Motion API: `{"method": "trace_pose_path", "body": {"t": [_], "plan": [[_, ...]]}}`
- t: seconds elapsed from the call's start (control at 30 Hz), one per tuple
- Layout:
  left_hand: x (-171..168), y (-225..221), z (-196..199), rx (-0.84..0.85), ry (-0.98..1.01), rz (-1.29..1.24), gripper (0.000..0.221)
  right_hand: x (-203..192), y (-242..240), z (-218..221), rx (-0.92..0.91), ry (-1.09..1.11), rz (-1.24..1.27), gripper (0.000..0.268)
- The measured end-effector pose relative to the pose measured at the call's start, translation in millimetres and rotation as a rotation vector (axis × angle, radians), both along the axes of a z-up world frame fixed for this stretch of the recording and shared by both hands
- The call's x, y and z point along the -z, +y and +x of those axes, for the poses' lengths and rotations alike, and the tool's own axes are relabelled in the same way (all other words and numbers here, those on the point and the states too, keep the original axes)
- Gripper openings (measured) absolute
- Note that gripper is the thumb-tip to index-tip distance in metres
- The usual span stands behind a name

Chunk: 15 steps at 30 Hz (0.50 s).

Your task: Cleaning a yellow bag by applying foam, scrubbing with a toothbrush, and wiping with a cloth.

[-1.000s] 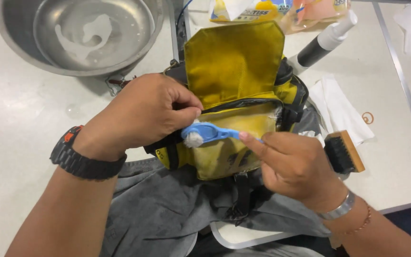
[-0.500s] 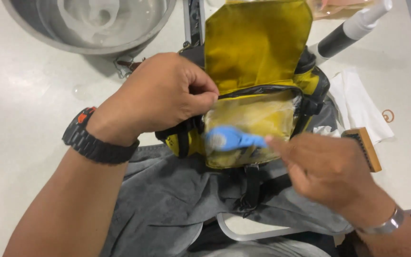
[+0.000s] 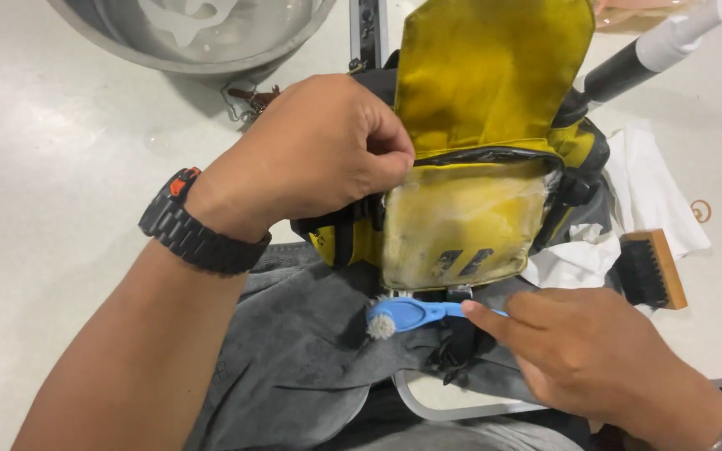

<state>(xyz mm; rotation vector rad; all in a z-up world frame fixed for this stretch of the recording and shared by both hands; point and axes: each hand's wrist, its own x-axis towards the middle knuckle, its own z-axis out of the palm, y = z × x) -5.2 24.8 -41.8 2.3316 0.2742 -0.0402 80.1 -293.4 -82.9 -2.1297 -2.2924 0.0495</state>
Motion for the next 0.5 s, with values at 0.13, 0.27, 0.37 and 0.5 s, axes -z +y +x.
{"method": "trace_pose_path", "body": {"t": [0.13, 0.27, 0.37, 0.5], "plan": [[0.6, -1.8, -0.2, -0.005, -0.029, 0.04, 0.026, -11.6, 4.8, 2.9, 0.132, -0.034, 0.254, 0.059], [-3.1, -0.7, -0.1, -0.023, 0.04, 0.003, 0.024, -6.9, -10.0, 4.9, 0.083, 0.038, 0.138, 0.071], [-2.4, -2.1, -1.6, -0.008, 0.026, 0.008, 0.025, -4.0, -20.7, 10.0, 0.21, 0.002, 0.225, 0.063], [-14.1, -4.5, -1.7, -0.042, 0.093, -0.038, 0.026, -4.0, -30.3, 11.5, 0.11, 0.082, 0.105, 0.052]]}}
